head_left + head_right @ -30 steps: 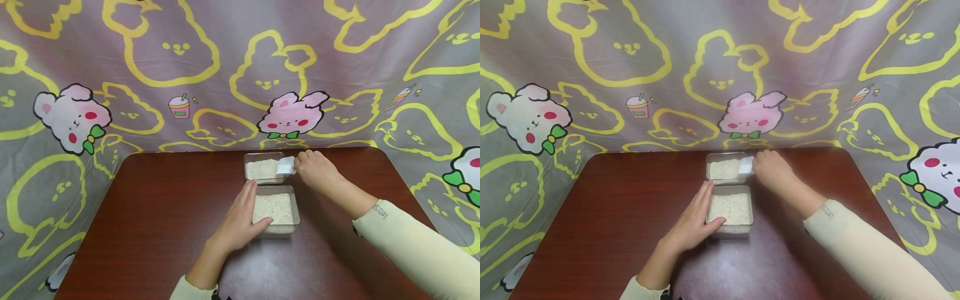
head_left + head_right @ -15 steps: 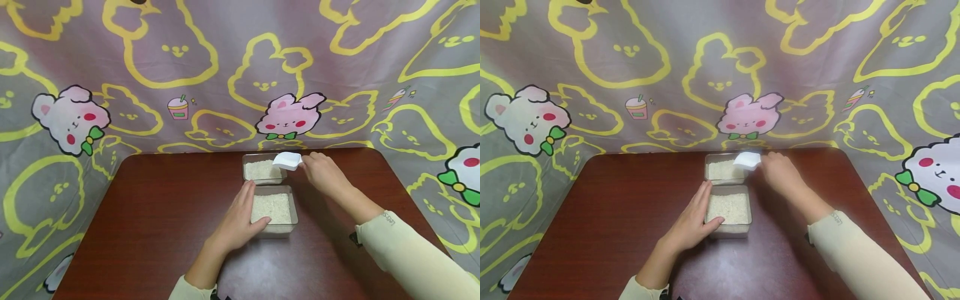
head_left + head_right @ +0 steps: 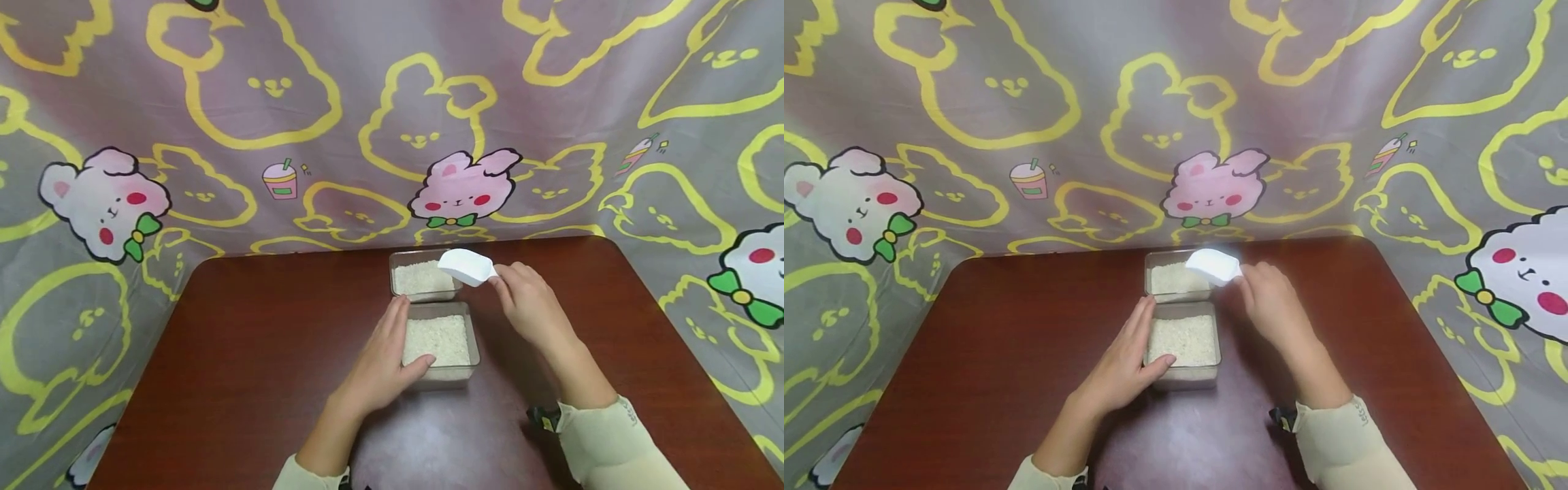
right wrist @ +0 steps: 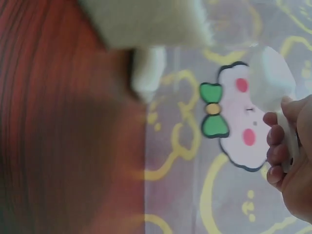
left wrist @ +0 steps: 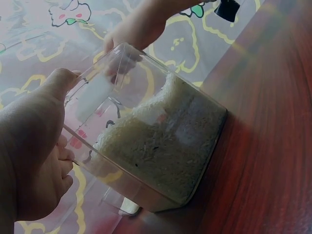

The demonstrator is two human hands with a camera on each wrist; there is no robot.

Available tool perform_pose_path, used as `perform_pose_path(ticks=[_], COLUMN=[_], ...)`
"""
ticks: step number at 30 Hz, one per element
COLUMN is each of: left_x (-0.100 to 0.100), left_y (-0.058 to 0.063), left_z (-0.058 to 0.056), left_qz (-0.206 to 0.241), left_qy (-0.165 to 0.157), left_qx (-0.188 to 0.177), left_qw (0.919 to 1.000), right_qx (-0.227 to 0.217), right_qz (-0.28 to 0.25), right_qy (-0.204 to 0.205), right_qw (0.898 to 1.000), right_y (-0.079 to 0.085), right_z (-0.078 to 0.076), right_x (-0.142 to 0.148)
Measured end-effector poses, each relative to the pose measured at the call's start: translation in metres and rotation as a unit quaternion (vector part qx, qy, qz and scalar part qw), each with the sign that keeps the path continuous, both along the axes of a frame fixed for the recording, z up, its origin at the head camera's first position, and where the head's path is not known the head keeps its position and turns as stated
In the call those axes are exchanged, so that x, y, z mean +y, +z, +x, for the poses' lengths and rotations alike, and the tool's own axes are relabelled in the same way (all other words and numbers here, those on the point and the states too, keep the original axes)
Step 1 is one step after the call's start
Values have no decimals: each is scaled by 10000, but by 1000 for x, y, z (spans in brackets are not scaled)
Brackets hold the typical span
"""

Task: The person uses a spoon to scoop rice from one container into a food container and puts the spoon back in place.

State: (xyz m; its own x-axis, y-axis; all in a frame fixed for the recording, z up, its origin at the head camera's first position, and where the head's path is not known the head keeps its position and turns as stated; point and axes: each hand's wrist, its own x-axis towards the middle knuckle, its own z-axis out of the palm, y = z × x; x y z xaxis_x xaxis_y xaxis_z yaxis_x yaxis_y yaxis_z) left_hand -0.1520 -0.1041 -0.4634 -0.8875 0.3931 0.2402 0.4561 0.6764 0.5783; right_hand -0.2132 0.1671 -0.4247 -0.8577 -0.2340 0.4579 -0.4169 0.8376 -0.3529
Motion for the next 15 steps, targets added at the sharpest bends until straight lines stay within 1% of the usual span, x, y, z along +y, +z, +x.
perform_pose_path(ticks=[4,7,11,15], left_x=[-1,-1,-2,-2], left_y=[0,0,0,-1], left_z=[0,0,0,-2], left_qz=[27,17,-8,-65], left_qy=[-23,-45,-63,-59], left_qx=[19,33,98,63], left_qw=[10000,10000,9999,9999], right_qx=[-177,-139,183,574], right_qz=[-115,-112,86,502], right_qy=[-108,-33,230,724], right_qw=[9997,9998,9995,9945], right_y=[5,8,13,18], right_z=[21,37,54,63], right_x=[-4,-6,-7,-8])
